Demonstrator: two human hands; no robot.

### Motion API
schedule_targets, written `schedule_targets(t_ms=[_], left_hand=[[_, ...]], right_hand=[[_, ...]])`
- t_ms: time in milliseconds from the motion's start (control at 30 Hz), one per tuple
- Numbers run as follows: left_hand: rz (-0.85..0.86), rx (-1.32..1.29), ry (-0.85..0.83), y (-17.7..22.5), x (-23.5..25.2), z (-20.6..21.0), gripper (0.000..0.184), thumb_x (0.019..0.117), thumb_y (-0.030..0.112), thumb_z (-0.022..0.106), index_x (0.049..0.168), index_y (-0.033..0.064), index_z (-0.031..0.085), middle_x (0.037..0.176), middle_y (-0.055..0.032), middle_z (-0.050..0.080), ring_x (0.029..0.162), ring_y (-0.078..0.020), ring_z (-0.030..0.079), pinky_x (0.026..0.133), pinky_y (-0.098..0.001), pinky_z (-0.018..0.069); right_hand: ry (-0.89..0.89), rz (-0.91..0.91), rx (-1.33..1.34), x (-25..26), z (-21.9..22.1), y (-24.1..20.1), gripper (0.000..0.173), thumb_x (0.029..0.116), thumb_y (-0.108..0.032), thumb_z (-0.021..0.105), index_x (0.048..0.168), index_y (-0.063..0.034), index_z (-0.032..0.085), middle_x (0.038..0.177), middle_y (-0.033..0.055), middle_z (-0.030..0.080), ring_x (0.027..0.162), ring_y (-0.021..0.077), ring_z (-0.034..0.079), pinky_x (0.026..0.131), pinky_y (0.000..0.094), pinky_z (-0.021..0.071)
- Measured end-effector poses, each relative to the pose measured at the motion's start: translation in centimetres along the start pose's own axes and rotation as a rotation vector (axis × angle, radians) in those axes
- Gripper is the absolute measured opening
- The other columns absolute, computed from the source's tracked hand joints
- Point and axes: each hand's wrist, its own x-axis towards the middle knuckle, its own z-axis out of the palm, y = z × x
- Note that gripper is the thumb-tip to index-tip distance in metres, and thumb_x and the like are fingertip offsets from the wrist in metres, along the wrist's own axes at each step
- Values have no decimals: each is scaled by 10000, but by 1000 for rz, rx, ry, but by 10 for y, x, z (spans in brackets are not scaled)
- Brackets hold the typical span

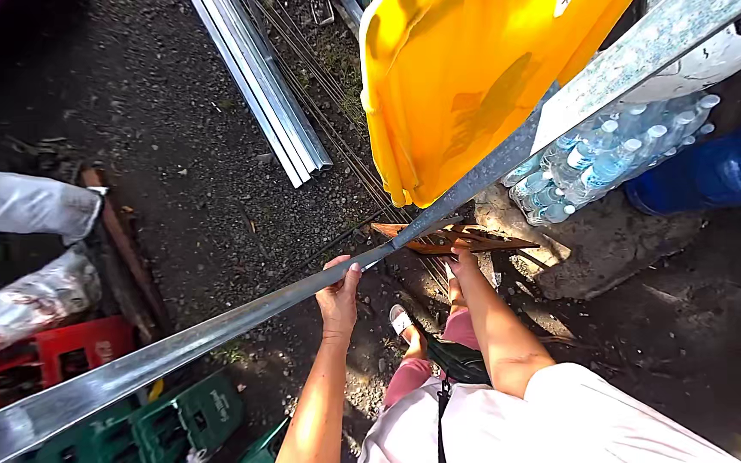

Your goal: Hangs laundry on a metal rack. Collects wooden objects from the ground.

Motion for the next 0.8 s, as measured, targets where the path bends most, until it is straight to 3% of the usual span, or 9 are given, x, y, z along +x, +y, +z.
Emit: schedule_targets(t_ms=[200, 333, 433, 600, 733, 800], left_hand=[[28, 30, 3, -1, 2, 0, 286, 938, 64, 661, 1202, -38, 621, 870, -70, 746, 765, -156, 734, 749, -300, 626], [-7, 29, 1, 1, 0, 0, 308, 948, 66, 655, 1235, -35, 605, 882, -72, 743, 780, -151, 732, 761, -300, 623], [-21, 28, 10, 2, 0, 0, 316, 947, 66, 657, 1241, -38, 605, 877, -69, 740, 777, -144, 730, 758, -290, 621], [-19, 24, 15, 0, 3, -1, 305, 944, 70, 673, 1222, -32, 603, 858, -65, 735, 749, -141, 726, 739, -291, 621], [-60, 80, -74, 3, 15, -2, 285, 925, 142, 714, 1170, 21, 632, 876, -56, 727, 760, -132, 711, 733, -293, 607], [-125, 104, -116, -5, 19, 0, 343, 916, 251, 759, 1176, 57, 648, 958, -48, 703, 815, -124, 672, 761, -307, 580]], right_hand=[[-3, 93, 84, 7, -3, 4, 471, 971, 55, 556, 1414, 9, 405, 1268, 221, 529, 1001, 275, 611, 811, 370, 568], [41, 132, 78, 5, -10, 11, 449, 971, 29, 564, 1396, -5, 424, 1196, 201, 543, 910, 250, 605, 741, 340, 552], [57, 135, 68, 4, -26, 11, 503, 962, 35, 579, 1429, -4, 393, 1238, 212, 536, 965, 262, 605, 772, 356, 554], [8, 113, -47, 3, -70, -9, 430, 985, 19, 567, 1394, -10, 438, 1247, 196, 558, 997, 245, 612, 808, 353, 553], [20, 87, -84, 5, -103, -33, 356, 985, 10, 548, 1330, -10, 464, 1123, 177, 576, 886, 219, 620, 729, 325, 559], [49, 79, -106, 4, -117, -43, 394, 995, 7, 548, 1375, -16, 445, 1183, 181, 572, 944, 222, 619, 785, 326, 554]])
